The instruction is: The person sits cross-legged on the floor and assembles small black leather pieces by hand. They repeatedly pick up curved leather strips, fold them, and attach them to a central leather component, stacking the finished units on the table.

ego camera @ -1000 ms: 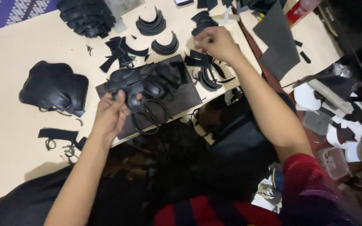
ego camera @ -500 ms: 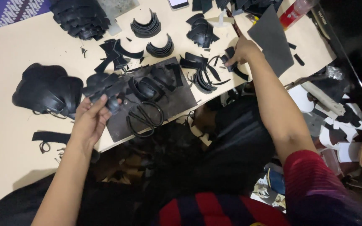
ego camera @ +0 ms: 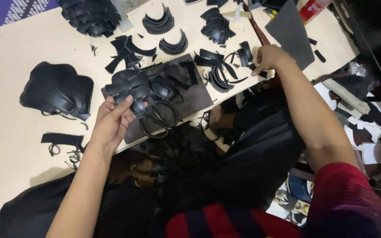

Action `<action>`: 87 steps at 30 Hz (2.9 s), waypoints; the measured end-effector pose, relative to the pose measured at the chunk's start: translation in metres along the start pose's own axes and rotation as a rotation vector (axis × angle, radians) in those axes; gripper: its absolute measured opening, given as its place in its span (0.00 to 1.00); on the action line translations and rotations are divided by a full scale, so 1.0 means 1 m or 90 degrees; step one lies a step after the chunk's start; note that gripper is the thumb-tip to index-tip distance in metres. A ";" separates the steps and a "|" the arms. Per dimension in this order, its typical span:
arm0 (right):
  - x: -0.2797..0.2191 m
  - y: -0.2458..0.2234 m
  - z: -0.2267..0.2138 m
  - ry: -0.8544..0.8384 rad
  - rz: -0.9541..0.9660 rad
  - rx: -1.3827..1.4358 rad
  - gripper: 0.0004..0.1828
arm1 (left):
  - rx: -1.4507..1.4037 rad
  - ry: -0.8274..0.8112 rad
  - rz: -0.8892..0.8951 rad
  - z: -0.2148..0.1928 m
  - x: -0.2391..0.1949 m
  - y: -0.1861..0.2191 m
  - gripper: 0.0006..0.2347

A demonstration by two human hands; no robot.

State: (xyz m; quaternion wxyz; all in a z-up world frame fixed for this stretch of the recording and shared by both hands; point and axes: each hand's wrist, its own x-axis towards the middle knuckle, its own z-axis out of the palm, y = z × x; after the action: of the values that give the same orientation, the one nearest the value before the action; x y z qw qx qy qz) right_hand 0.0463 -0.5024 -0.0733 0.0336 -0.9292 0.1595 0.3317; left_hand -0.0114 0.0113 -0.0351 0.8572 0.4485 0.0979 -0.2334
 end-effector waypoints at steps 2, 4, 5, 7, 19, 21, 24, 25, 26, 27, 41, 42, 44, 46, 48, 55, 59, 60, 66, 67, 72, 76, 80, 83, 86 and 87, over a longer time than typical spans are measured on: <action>-0.006 -0.002 -0.007 0.019 -0.002 -0.005 0.27 | -0.014 0.012 0.002 -0.002 0.005 -0.002 0.07; -0.011 -0.009 -0.006 0.026 -0.011 -0.012 0.17 | -0.027 0.038 -0.003 -0.004 0.004 -0.002 0.07; -0.013 -0.015 -0.009 0.016 -0.009 -0.040 0.17 | -0.055 0.050 -0.001 -0.002 0.004 0.000 0.09; 0.006 -0.005 0.004 0.006 -0.018 -0.073 0.17 | -0.083 0.072 0.007 -0.023 0.019 -0.014 0.11; 0.034 0.028 0.037 0.058 0.070 0.059 0.53 | -0.122 0.063 0.112 -0.028 0.020 0.002 0.07; -0.024 -0.007 0.010 0.063 0.087 0.486 0.43 | -0.129 0.038 0.106 -0.023 0.017 0.005 0.07; 0.038 0.048 0.040 0.077 0.100 0.249 0.21 | -0.094 0.026 0.114 -0.033 0.025 -0.007 0.07; 0.037 0.053 0.036 0.079 0.096 0.246 0.21 | -0.095 0.028 0.119 -0.024 0.018 0.000 0.07; 0.036 0.059 0.032 0.159 0.045 0.220 0.22 | -0.082 0.028 0.139 -0.015 0.010 0.006 0.08; 0.037 0.063 0.025 0.238 -0.009 0.191 0.23 | -0.071 0.031 0.160 -0.006 0.003 0.012 0.10; -0.142 -0.276 0.033 0.256 -0.629 0.620 0.16 | 0.045 0.078 0.235 -0.003 0.027 -0.013 0.12; -0.144 -0.287 0.037 0.355 -0.561 0.533 0.17 | 0.043 0.082 0.240 0.005 0.023 -0.008 0.13; -0.140 -0.297 0.047 0.403 -0.560 0.554 0.15 | 0.031 0.097 0.253 -0.001 0.031 -0.017 0.13; -0.142 -0.303 0.052 0.443 -0.555 0.572 0.14 | 0.016 0.117 0.260 0.001 0.031 -0.020 0.12; -0.152 -0.308 0.050 0.489 -0.604 0.588 0.08 | 0.084 0.168 0.294 0.010 0.024 -0.013 0.09; -0.135 -0.312 0.065 0.572 -0.602 0.510 0.08 | 0.412 0.315 0.366 -0.029 0.040 -0.042 0.09; -0.131 -0.320 0.065 0.514 -0.608 0.567 0.08 | 0.504 0.355 0.415 -0.024 0.032 -0.037 0.08; -0.133 -0.325 0.063 0.474 -0.590 0.591 0.07 | 0.516 0.359 0.451 -0.026 0.032 -0.034 0.09; -0.139 -0.313 0.038 0.158 -0.576 0.814 0.09 | 0.287 0.198 0.280 -0.028 0.036 -0.020 0.11; -0.138 -0.315 0.041 0.157 -0.578 0.811 0.09 | 0.284 0.199 0.282 -0.037 0.038 -0.023 0.11; -0.125 -0.324 0.054 0.156 -0.508 0.749 0.07 | 0.500 0.290 0.312 -0.067 0.054 -0.042 0.06; -0.115 -0.322 0.053 0.119 -0.544 0.751 0.10 | 0.604 0.290 0.356 -0.031 0.031 -0.011 0.09; -0.124 -0.314 0.046 -0.079 -0.615 0.855 0.16 | 0.338 0.191 0.272 -0.049 0.047 -0.017 0.10; -0.124 -0.305 0.041 -0.187 -0.643 0.921 0.21 | 0.131 0.169 0.217 -0.057 0.053 -0.016 0.10; -0.130 -0.296 0.030 -0.075 -0.678 0.777 0.18 | 0.160 0.156 0.201 -0.031 0.040 0.000 0.11; -0.134 -0.293 0.026 0.002 -0.705 0.677 0.18 | 0.186 0.151 0.198 -0.018 0.034 0.003 0.11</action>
State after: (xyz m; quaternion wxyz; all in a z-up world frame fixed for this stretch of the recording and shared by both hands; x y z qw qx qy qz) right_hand 0.0262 -0.1843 -0.0219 0.6372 -0.7326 -0.1913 0.1438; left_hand 0.0208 0.0174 -0.0561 0.7911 0.6020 0.0928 -0.0556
